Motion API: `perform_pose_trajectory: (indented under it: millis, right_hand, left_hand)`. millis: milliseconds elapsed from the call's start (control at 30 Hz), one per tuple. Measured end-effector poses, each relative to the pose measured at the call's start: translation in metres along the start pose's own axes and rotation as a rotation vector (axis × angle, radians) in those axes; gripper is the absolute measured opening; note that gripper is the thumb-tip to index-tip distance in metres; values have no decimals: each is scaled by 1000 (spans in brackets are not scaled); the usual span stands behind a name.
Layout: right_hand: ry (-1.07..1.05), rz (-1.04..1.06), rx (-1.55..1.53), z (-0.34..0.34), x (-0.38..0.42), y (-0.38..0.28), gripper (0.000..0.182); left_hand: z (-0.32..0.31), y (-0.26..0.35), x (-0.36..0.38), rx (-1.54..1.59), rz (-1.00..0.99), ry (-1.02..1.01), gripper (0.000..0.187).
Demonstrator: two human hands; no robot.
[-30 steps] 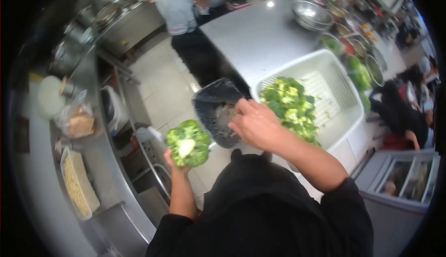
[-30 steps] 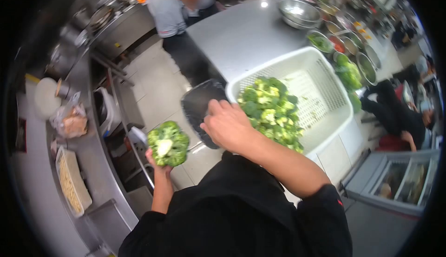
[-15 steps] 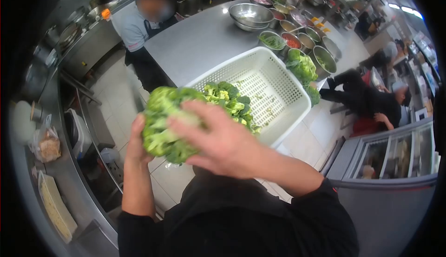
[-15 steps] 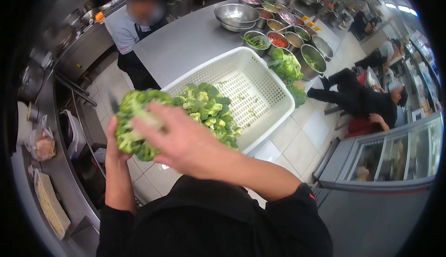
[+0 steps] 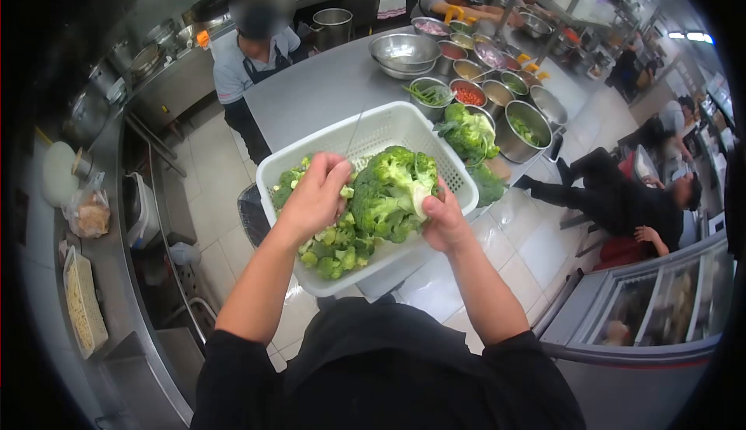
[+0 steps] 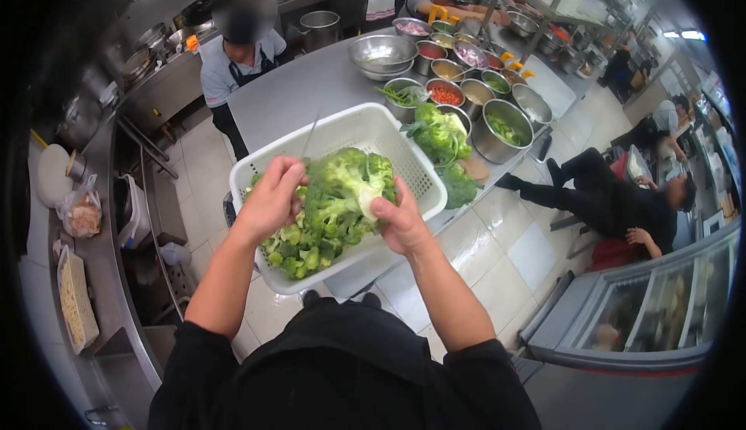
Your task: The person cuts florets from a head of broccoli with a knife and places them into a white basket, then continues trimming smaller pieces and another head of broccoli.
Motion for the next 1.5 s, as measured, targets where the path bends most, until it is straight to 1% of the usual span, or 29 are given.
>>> perform_pose_trajectory:
  millis: [33, 67, 100, 200, 233, 333, 367, 467, 500, 600, 633, 733, 767, 867, 900, 1000, 1100, 1200, 1300, 1400, 1500]
  right_hand:
    - [11, 25, -42, 4, -1, -1, 99]
    - [8, 50, -3, 7, -3, -4, 99]
    - [8, 75, 31, 9, -4, -7, 99]
    - [15, 147, 94, 7, -5, -12, 100]
    - [20, 171, 117, 4, -5, -14, 100]
    - [43, 167, 98, 1, -7, -10, 99]
    - [61, 163, 89, 4, -9, -9, 98]
    - [77, 137, 83, 11, -13, 1, 98]
    - [62, 141, 91, 12, -16, 1, 98]
    - [40, 152, 141, 15, -23, 0, 102]
    - [23, 156, 174, 16, -25, -1, 102]
    - [-33, 142, 323, 17, -32, -4, 97]
    - [-39, 148, 352, 19, -33, -4, 95]
    - [-69, 120, 440, 25, -32, -7, 91]
    - [-86, 112, 473, 26, -32, -8, 90]
    - [-98, 91, 416, 32, -34, -8, 91]
    - [-88, 19, 312, 34, -36, -7, 91]
    - [-131, 58, 448, 48, -41, -10, 91]
    - [-147, 54, 444, 49, -41, -10, 91]
    - [-151, 60, 519, 47, -39, -10, 93]
    - [-143, 59, 555, 43, -37, -11, 94]
  left_hand:
    - [7, 11, 10, -80, -160, 73, 35]
    - [12, 21, 22, -162, -317, 143, 31]
    - [15, 30, 34, -178, -361, 147, 25]
    - [9, 39, 59, -170, -273, 6, 24]
    - [6, 31, 57, -175, -240, -42, 26]
    - [8, 25, 47, -388, -516, 17, 27]
    - [13, 11, 41, -296, -364, 9, 26]
    - [18, 14, 45, -154, -206, -4, 24]
    - [16, 16, 46, -123, -195, -6, 23]
    - [3, 21, 55, -388, -454, 76, 20]
    - [-7, 21, 57, -499, -533, 85, 17]
    - [-28, 9, 56, -697, -509, 172, 16]
    - [-37, 0, 53, -776, -463, 156, 15]
    - [-53, -6, 49, -752, -381, 142, 17]
    - [-57, -4, 49, -762, -402, 156, 17]
    - [-66, -1, 48, -776, -332, 136, 16]
    - [-76, 7, 47, -849, -201, 59, 15]
    - [-81, 10, 45, -885, -179, 51, 14]
    - [-82, 11, 44, -905, -180, 43, 13]
    - [-84, 3, 42, -919, -305, 134, 16]
    - [-84, -7, 41, -936, -286, 137, 16]
Point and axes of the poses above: each hand's wrist, its own x-axis away from the middle knuckle, its own z-axis out of the back of the hand, y = z × x, the point moved 7 cm from there along -x, towards the middle knuckle, and after that the axes turned 5 degrees about y, right-handed, at the moved point
